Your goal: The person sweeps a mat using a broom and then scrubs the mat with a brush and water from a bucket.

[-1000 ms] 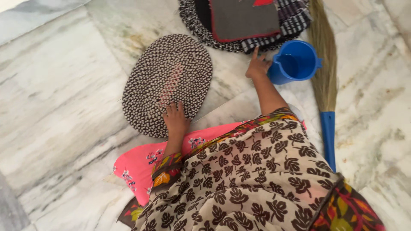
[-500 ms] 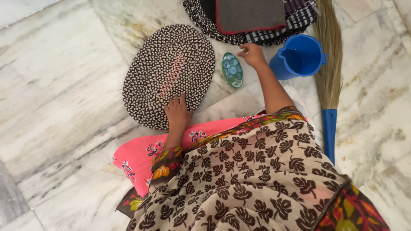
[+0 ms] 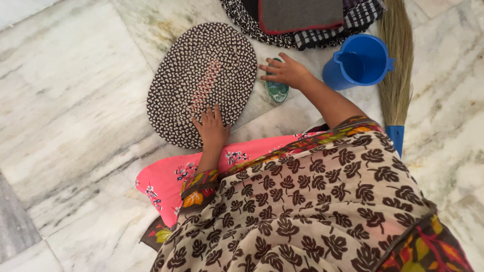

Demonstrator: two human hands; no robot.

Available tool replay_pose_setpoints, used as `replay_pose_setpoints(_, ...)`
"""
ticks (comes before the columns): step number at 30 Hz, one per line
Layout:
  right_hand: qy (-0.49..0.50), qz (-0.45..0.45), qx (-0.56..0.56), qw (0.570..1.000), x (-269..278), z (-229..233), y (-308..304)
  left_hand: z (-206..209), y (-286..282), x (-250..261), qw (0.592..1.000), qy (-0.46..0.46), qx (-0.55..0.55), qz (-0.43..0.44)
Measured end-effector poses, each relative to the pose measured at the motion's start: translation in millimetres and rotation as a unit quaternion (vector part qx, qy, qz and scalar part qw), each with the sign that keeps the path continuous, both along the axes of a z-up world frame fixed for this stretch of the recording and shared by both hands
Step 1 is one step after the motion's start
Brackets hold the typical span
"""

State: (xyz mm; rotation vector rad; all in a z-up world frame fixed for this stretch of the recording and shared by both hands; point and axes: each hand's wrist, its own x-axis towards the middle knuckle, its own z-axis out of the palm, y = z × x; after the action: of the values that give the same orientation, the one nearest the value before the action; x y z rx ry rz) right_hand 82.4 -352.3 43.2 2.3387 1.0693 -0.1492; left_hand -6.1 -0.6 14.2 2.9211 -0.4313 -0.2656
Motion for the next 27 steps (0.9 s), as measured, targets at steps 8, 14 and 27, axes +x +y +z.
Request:
replay_pose_setpoints(8,-0.001,0.023,0.144,0.989,1,-26,-13,10,-24,-3,0.999,-0.038,-0.017,-0.023)
replay_pose_setpoints(14,0.071,-0.163,0.192,0.965,14,23,3,2,-25,-1,0.997,-0.042,-0.037,-0.049)
replay_pose_setpoints(27,-0.23,-0.284,0.514,0.776,-28,204,-79,-9,-36,4,0.993,-0.075,0.008,-0.087)
